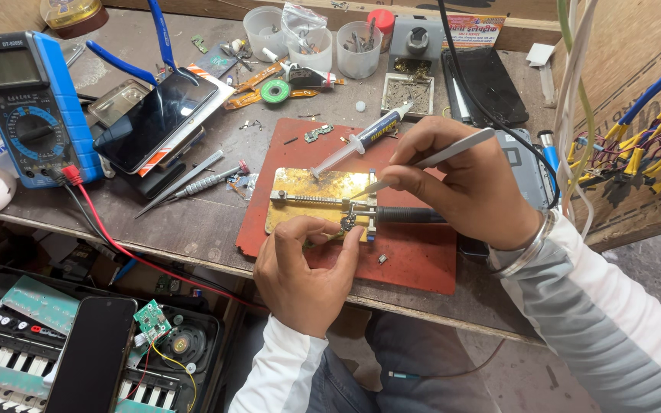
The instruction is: The person solders components onto a small circuit board held in a jig on a workbench, using a soldering iron in one hand and a metal probe or tweezers in the other to position and steady parts. They reposition the board, work on different points, and continue soldering along the board.
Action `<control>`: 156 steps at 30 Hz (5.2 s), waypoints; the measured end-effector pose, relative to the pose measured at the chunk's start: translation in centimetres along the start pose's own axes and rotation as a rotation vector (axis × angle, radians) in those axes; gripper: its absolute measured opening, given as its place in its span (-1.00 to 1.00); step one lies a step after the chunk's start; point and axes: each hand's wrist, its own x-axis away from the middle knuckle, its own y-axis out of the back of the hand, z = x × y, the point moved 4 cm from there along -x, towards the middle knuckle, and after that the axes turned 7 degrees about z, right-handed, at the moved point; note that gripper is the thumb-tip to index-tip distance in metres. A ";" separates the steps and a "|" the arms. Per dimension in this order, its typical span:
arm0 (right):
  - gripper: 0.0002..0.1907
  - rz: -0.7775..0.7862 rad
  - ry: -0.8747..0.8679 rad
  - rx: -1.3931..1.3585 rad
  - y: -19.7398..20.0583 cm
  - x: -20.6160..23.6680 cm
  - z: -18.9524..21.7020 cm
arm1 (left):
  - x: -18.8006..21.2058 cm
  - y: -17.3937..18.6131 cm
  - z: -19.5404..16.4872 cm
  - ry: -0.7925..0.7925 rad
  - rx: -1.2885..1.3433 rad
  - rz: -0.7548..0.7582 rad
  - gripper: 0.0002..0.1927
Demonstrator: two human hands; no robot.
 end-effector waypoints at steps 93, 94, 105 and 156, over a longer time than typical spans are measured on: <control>-0.85 0.061 -0.086 -0.013 -0.6 -0.2 -0.3 | 0.2 0.0 0.1 -0.043 -0.028 0.027 -0.51; -0.85 0.061 -0.081 0.000 -0.6 -0.2 -0.3 | 0.2 0.0 0.1 -0.044 -0.027 0.025 -0.51; -0.88 -0.006 -0.104 -0.145 -0.5 0.2 -0.7 | 0.3 -0.1 0.2 -0.043 -0.027 0.018 -0.50; -0.82 0.088 -0.024 -0.152 2.3 2.3 4.4 | 0.0 0.0 0.0 -0.048 -0.035 0.023 -0.50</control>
